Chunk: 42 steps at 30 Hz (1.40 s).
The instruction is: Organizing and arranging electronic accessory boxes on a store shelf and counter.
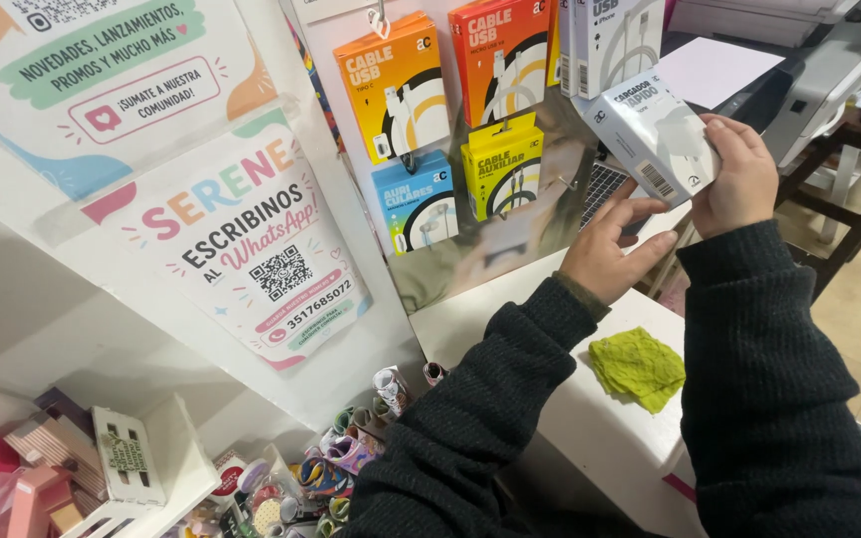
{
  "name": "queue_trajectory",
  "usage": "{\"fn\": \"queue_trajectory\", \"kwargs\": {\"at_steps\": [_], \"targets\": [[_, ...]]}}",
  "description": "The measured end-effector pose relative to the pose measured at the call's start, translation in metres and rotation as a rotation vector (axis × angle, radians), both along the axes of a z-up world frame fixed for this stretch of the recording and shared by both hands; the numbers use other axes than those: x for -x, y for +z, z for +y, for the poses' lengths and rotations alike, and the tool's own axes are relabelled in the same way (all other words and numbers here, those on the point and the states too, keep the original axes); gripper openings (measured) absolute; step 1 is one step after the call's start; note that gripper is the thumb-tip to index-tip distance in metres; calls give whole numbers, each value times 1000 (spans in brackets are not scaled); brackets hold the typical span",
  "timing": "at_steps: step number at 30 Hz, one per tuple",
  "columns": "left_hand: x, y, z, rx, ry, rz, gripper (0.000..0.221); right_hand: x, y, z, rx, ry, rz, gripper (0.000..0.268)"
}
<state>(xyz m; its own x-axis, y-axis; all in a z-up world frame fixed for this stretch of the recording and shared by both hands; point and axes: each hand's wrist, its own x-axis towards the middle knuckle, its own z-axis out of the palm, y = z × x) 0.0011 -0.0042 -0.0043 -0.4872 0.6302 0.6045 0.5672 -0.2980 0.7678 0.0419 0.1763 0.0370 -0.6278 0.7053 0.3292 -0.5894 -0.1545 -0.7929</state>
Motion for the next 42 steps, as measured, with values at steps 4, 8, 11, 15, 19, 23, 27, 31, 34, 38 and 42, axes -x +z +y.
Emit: {"fn": "queue_trajectory", "kwargs": {"at_steps": [4, 8, 11, 15, 19, 23, 27, 31, 34, 38, 42], "targets": [[-3, 3, -4, 11, -19, -46, 43, 6, -11, 6, 2, 22, 29, 21], [-3, -1, -4, 11, 7, -44, 42, 10, -21, 9, 8, -3, 53, 21], [1, -7, -2, -14, 16, -15, 40, 13, -26, 13, -8, -14, 95, 22], [4, -11, -1, -35, 42, 15, 37, 9, -23, 15, -23, -69, 70, 25], [11, -9, 2, -16, 76, -59, 47, -7, -1, -1, 86, 91, 114, 28], [31, 1, 7, -18, 144, -63, 63, -9, -2, -3, 130, 151, 115, 28], [66, 12, 25, -112, 321, 112, 66, -5, -12, 6, 132, 252, 151, 26], [70, 38, 22, -16, 322, 58, 71, -3, -13, 8, 157, 197, 112, 27], [69, 48, 22, -27, 300, 2, 67, 0, -17, 14, 157, 212, 127, 26], [77, 42, 32, 34, 328, -43, 66, 1, -18, 13, 130, 245, 201, 29], [78, 39, 33, 76, 319, -80, 70, 5, -25, 19, 143, 272, 264, 29]]}}
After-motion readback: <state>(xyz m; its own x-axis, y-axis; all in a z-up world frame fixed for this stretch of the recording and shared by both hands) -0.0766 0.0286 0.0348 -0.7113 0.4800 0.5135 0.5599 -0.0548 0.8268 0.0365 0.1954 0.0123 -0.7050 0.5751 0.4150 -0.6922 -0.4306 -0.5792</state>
